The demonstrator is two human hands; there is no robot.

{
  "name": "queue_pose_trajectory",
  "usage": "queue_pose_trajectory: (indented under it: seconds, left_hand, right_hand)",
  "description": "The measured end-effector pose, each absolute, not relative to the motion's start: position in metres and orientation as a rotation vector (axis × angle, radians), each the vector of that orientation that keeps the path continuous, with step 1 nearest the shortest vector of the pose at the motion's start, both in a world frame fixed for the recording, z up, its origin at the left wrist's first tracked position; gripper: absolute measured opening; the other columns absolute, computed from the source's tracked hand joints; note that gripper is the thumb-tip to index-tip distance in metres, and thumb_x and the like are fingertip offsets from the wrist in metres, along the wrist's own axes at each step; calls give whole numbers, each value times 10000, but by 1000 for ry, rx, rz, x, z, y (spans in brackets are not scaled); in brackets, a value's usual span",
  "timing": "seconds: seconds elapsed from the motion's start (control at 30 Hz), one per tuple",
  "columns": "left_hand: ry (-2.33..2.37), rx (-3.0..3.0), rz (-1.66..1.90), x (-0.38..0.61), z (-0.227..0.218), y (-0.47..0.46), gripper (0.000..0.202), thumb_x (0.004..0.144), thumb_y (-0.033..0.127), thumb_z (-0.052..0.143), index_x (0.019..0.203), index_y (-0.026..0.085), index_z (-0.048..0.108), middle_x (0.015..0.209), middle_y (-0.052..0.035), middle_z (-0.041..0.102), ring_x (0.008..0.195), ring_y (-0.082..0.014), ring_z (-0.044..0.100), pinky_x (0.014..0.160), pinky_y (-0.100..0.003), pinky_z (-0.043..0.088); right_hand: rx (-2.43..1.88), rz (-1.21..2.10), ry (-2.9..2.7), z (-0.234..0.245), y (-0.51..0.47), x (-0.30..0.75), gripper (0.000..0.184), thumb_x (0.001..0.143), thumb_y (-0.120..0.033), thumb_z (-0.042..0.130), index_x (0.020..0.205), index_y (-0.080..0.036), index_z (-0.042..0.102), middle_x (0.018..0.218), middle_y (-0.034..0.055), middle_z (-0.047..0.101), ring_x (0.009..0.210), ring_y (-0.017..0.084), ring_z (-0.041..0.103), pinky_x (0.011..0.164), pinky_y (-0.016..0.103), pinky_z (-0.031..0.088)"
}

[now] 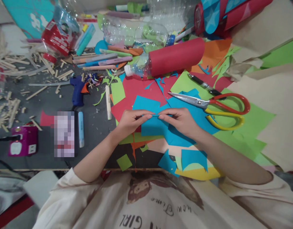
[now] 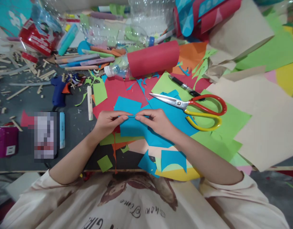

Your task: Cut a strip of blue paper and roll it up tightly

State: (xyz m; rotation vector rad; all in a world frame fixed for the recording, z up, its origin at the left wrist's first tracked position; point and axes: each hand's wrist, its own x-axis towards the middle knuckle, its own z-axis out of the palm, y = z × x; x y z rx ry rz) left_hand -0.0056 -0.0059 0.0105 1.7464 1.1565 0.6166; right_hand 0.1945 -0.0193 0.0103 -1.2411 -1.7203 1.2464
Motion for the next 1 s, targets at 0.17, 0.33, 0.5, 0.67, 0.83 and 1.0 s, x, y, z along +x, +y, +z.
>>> queue_pose_trajectory:
  seconds: [0.17,0.33,0.5,0.67,0.83,1.0]
  left_hand:
    - [1157,1742,624,-5,11,-5,323,826,451,552,907,211,752,793,-19,750,571,-104,599,511,-192,418]
    - [1160,1728,616,-6,12,-6,294,827,427,560,921,221,748,876,-18,753,674,-122,652,569,-191,459]
    - [1161,1736,596,-6,12,-7,295,828,435,558,941,234,742,900,-12,753,710,-136,675,597,-200,482]
    - [1144,1718,597,-5,14,-7,278,831,420,566,950,235,737,975,-13,743,878,-166,691,724,-209,524]
    - [1111,1740,618,-5,13,-6,237,837,371,576,948,232,733,985,-17,741,915,-168,691,796,-220,536]
    - [1068,1786,696,-6,10,-7,211,848,329,569,931,219,730,967,-25,744,902,-158,697,774,-205,540]
  right_hand:
    - [-1255,1271,-1707,11,-19,195,199,795,-339,603,739,-189,721,760,12,738,608,131,603,574,250,457]
    - [-1258,1279,-1696,10,-19,195,161,787,-305,610,754,-195,724,793,14,746,652,143,634,603,257,479]
    - [-1263,1273,-1686,10,-19,195,129,778,-282,626,767,-201,726,790,13,748,663,151,644,613,263,488]
    - [-1269,1265,-1692,11,-19,196,120,775,-274,634,787,-202,729,795,11,750,648,144,636,594,255,476]
    - [-1254,1263,-1683,10,-20,195,120,778,-272,637,806,-201,731,813,17,750,670,147,639,596,255,465]
    - [-1253,1285,-1671,10,-19,195,151,753,-318,666,805,-189,726,792,26,746,659,152,627,565,255,443]
